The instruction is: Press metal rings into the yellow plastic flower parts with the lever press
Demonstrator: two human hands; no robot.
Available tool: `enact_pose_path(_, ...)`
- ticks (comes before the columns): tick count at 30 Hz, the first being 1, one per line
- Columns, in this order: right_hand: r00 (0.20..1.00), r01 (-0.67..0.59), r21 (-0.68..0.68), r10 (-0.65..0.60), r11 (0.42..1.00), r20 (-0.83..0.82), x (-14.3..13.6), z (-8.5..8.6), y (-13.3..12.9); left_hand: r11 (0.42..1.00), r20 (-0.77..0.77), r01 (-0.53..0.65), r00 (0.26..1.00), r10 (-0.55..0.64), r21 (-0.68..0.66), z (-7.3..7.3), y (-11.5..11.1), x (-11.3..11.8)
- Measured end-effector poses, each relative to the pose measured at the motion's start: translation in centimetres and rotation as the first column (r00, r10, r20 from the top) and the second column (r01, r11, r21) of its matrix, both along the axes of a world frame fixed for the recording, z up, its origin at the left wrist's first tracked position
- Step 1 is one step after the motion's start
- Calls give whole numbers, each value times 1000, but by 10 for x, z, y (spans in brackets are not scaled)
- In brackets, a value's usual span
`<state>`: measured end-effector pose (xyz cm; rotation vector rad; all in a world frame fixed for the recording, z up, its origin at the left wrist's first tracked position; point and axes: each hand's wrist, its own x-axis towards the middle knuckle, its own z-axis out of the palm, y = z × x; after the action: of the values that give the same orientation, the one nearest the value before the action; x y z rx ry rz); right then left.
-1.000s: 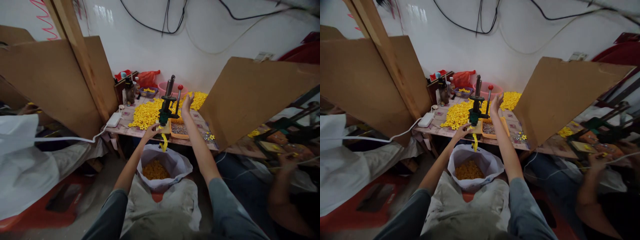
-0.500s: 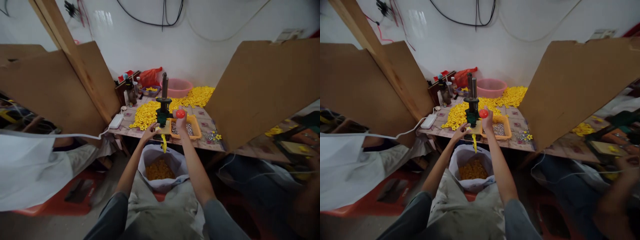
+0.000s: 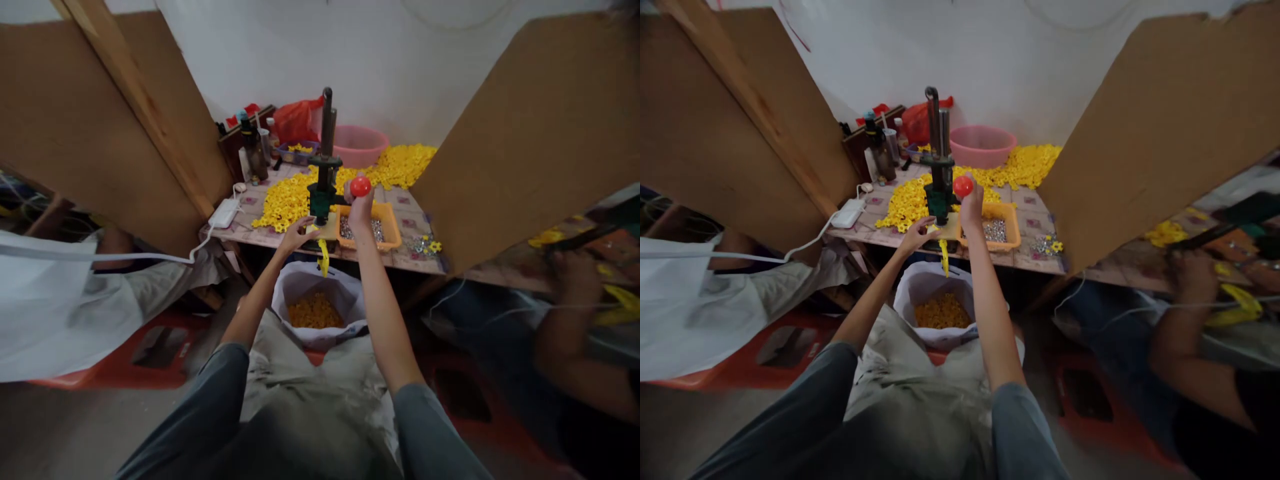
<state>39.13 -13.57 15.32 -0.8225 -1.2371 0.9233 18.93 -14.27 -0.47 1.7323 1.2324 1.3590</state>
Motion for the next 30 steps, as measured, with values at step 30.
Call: enact_pose_path(30,882,266,162,-308,950,358,-2,13,-10,998,121,61,991,-59,-15,3,7,11)
